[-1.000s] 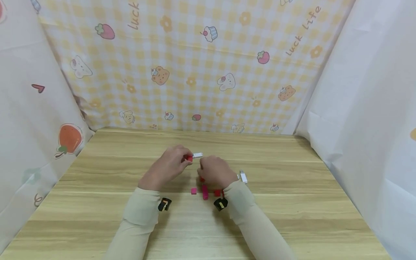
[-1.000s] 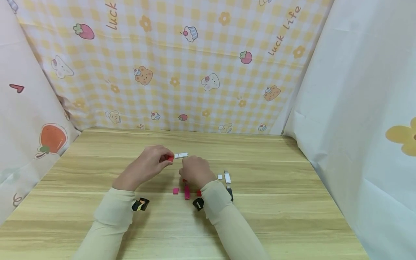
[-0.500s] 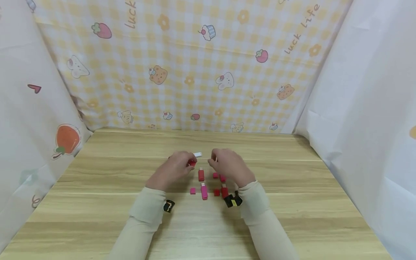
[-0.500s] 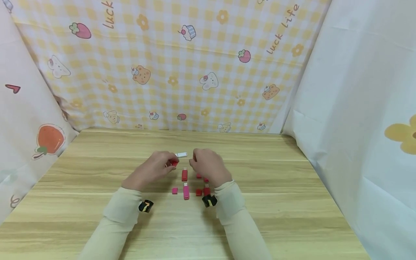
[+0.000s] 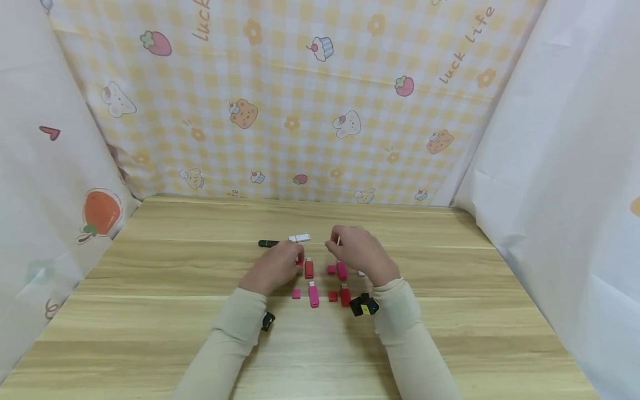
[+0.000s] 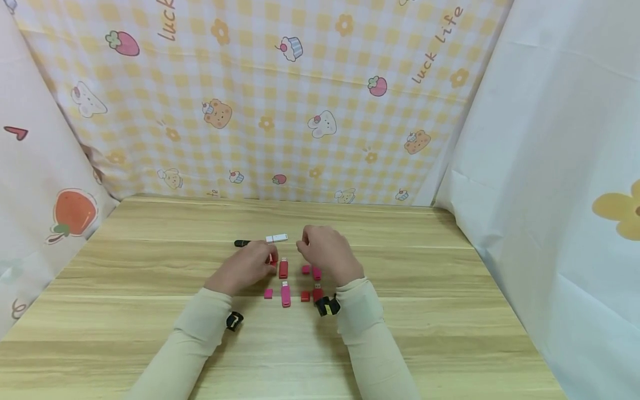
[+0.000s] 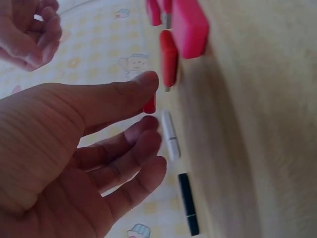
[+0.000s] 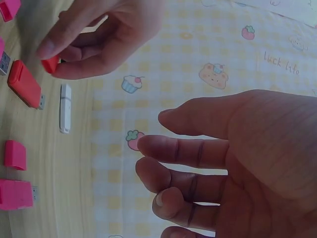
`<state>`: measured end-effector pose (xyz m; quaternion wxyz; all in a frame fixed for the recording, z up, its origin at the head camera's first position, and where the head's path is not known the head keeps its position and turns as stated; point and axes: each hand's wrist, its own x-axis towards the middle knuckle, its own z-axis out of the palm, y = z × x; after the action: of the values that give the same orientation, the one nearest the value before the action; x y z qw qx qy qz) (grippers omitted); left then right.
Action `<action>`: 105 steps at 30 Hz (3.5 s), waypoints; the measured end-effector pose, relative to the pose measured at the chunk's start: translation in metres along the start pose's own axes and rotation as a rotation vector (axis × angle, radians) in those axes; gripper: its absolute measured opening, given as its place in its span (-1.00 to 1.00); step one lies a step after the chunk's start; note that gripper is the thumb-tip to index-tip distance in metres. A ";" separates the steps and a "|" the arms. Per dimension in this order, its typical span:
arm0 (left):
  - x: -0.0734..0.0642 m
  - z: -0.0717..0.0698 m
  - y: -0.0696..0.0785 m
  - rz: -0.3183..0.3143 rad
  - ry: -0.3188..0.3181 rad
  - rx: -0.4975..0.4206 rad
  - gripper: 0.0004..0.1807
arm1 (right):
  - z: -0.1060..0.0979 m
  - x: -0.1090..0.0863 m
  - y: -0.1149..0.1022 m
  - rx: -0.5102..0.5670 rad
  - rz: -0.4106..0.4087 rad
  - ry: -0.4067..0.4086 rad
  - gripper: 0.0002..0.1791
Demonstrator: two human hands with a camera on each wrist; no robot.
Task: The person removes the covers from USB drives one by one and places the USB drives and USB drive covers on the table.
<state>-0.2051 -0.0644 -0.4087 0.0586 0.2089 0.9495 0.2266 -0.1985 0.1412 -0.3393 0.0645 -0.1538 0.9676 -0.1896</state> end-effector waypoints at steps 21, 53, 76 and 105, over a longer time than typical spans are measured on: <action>0.002 0.010 -0.002 -0.040 -0.037 -0.049 -0.93 | 0.001 0.000 0.002 0.012 -0.014 -0.008 -0.79; 0.043 -0.024 -0.021 -0.025 0.058 0.105 -0.81 | 0.002 0.004 0.008 0.005 -0.018 -0.022 -0.78; 0.057 -0.014 -0.023 -0.040 0.023 0.225 -0.89 | 0.001 0.002 0.008 0.011 -0.017 -0.020 -0.78; 0.013 -0.051 0.031 0.121 0.186 0.149 -0.82 | -0.004 0.000 0.015 0.014 -0.114 -0.031 -0.84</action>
<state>-0.2158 -0.0542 -0.3492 -0.0590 0.2478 0.9507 0.1771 -0.2036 0.1552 -0.3415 0.0697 -0.2111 0.9547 -0.1976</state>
